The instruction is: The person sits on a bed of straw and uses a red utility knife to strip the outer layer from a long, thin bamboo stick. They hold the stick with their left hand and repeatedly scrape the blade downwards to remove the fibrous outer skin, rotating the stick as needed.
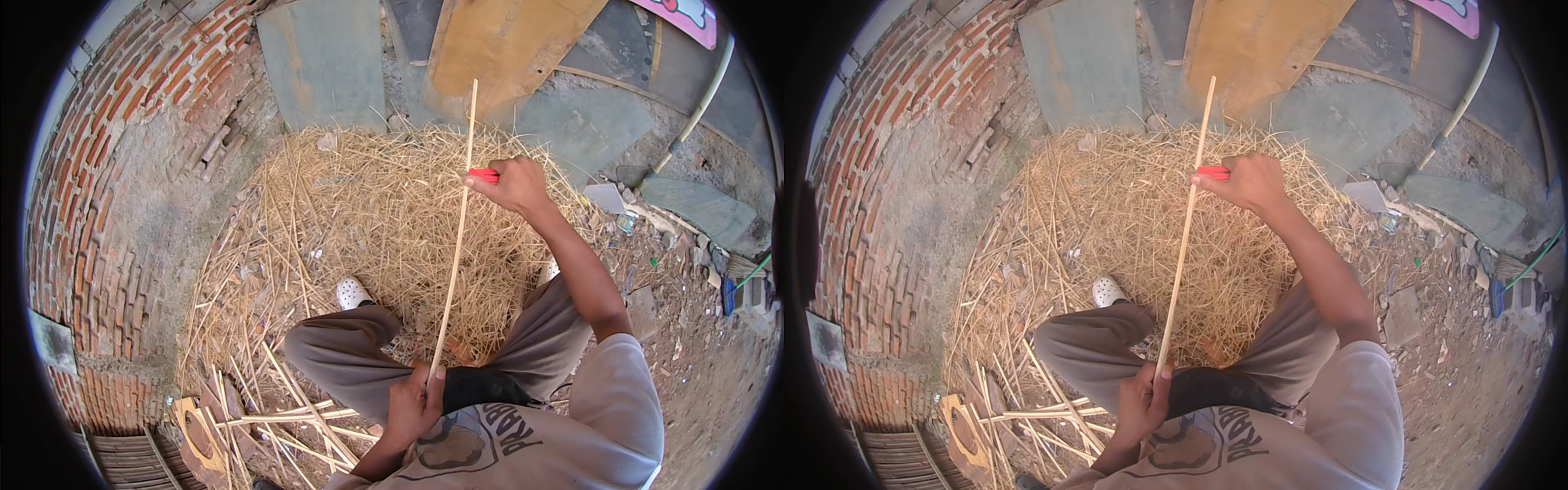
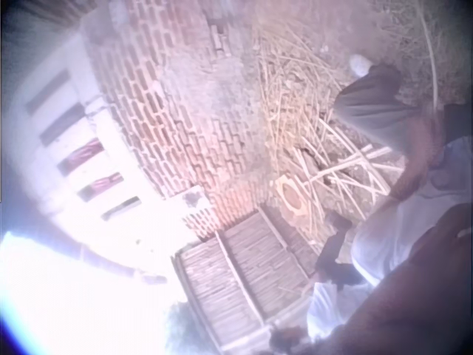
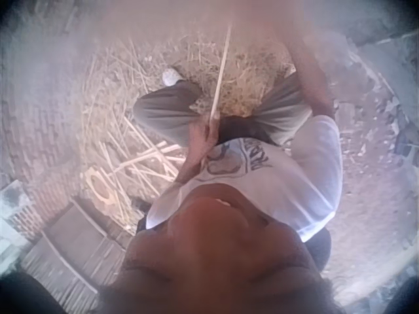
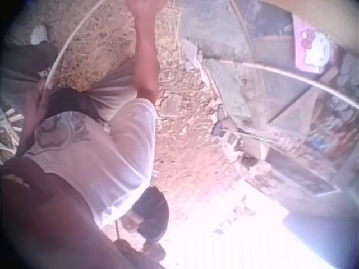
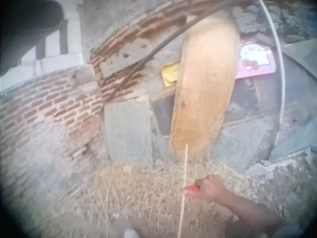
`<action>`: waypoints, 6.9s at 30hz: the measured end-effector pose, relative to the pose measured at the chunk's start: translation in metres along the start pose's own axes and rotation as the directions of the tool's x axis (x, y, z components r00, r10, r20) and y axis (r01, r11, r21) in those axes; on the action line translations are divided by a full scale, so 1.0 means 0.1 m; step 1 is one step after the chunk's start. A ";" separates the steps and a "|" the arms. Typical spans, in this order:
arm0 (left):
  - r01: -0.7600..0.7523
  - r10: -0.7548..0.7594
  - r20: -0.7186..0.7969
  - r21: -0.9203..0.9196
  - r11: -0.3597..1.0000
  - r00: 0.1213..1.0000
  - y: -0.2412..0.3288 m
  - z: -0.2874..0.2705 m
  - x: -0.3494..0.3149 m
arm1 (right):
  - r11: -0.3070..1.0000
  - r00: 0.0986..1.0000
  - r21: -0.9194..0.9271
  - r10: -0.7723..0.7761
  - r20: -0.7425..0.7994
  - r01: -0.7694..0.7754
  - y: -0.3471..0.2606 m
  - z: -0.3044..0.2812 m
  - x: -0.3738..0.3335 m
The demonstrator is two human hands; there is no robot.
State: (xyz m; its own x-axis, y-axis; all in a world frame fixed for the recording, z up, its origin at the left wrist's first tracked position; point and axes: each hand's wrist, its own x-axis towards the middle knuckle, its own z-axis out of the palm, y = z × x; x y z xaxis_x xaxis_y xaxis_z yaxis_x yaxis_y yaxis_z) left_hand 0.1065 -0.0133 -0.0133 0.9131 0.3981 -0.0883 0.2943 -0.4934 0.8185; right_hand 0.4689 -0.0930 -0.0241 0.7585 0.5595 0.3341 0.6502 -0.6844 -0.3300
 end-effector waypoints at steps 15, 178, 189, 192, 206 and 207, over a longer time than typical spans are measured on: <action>0.089 -0.029 0.230 -0.255 0.963 0.973 -0.27 -0.07 -0.74 | 0.715 0.742 0.361 0.665 -0.088 -0.599 1.58 -0.14 0.36; 0.454 -0.149 0.451 -0.706 0.544 0.880 -0.41 -0.05 -0.49 | 0.803 0.848 0.349 0.528 -0.038 -0.484 1.28 0.00 0.39; 0.209 -0.148 0.148 -0.644 0.736 0.978 -0.24 -0.23 0.26 | 0.904 0.877 0.158 -0.424 0.227 0.397 -0.83 0.14 -0.78; 0.245 -0.176 0.171 -0.636 0.732 0.969 -0.19 -0.22 0.20 | 0.954 0.938 0.135 -0.291 0.187 0.269 -0.63 0.24 -0.55; 0.247 -0.169 0.181 -0.635 0.732 0.969 -0.17 -0.19 0.24 | 0.884 0.896 0.174 -0.443 0.019 0.433 -0.68 0.33 -0.71; 0.255 -0.174 0.188 -0.641 0.724 0.967 -0.15 -0.19 0.24 | 0.884 0.893 0.169 -0.448 0.040 0.436 -0.66 0.33 -0.69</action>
State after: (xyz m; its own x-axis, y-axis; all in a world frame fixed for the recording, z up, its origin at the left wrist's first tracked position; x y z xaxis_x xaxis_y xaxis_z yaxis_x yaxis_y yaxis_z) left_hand 0.1190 0.0185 -0.0167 0.8844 0.3252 -0.3348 0.2653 0.2399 0.9338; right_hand 0.3753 -0.0712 -0.0545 0.3879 0.8249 0.4111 0.9128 -0.2822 -0.2951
